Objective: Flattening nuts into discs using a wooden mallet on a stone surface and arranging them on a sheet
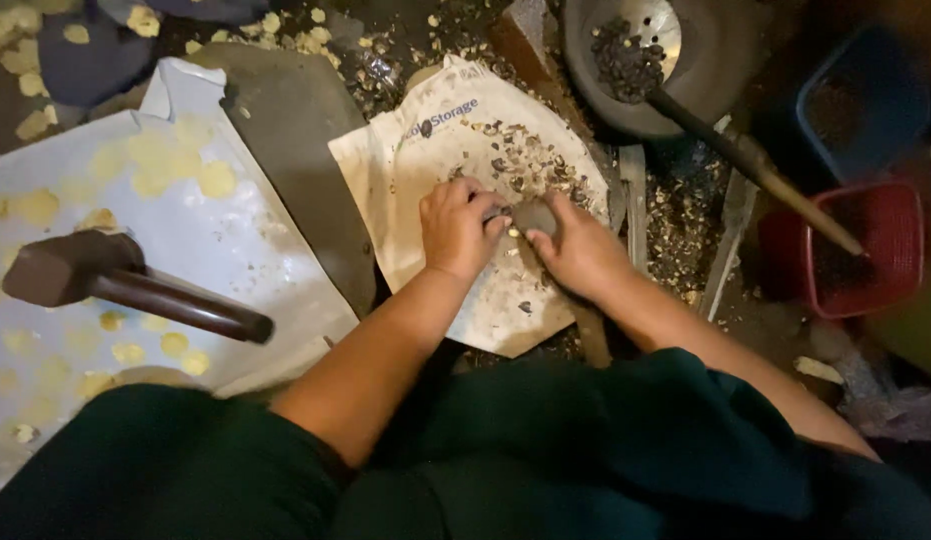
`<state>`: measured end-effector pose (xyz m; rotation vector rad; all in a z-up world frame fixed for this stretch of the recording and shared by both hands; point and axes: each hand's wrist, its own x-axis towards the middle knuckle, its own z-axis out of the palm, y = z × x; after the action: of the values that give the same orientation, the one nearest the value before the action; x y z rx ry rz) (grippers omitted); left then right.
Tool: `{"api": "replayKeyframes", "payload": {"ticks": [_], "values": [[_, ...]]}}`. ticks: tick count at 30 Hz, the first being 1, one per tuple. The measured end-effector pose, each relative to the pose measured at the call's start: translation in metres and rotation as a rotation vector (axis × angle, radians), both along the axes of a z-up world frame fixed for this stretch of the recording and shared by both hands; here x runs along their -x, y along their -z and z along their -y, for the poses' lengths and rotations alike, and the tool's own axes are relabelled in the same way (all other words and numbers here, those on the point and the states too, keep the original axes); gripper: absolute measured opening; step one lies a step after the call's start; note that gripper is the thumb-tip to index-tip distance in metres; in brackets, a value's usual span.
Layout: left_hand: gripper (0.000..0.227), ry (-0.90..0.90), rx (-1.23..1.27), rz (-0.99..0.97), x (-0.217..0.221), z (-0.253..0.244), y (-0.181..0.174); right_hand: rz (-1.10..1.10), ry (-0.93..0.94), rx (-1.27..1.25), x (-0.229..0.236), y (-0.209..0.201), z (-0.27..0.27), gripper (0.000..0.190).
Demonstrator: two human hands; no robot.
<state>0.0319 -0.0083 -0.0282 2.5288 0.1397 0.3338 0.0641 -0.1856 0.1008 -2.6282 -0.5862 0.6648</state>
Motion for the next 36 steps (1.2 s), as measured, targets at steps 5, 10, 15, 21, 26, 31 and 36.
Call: {"api": "replayKeyframes", "payload": {"ticks": [5, 10, 15, 21, 26, 31, 36], "values": [[0.038, 0.07, -0.01, -0.019, 0.019, -0.019, -0.015, 0.099, -0.096, -0.052, -0.01, 0.014, -0.018, 0.05], [0.024, 0.098, -0.017, 0.074, 0.025, -0.028, 0.009, 0.021, -0.088, 0.008, -0.018, -0.002, -0.029, 0.05], [0.023, 0.09, 0.012, 0.037, 0.024, -0.024, -0.013, -0.162, 0.115, -0.024, -0.033, 0.01, -0.021, 0.053], [0.014, 0.018, -0.005, 0.063, 0.019, -0.019, 0.001, -0.046, -0.04, 0.067, -0.027, 0.017, -0.021, 0.045], [0.014, -0.039, 0.002, 0.061, 0.008, -0.013, -0.002, -0.073, -0.059, 0.099, -0.018, -0.007, -0.014, 0.048], [0.021, -0.025, -0.022, -0.003, 0.018, -0.013, 0.001, -0.02, -0.073, 0.139, -0.012, -0.027, -0.023, 0.048], [0.04, 0.07, -0.031, 0.151, 0.036, -0.033, -0.007, 0.091, -0.231, 0.055, -0.008, -0.036, -0.04, 0.051]]}}
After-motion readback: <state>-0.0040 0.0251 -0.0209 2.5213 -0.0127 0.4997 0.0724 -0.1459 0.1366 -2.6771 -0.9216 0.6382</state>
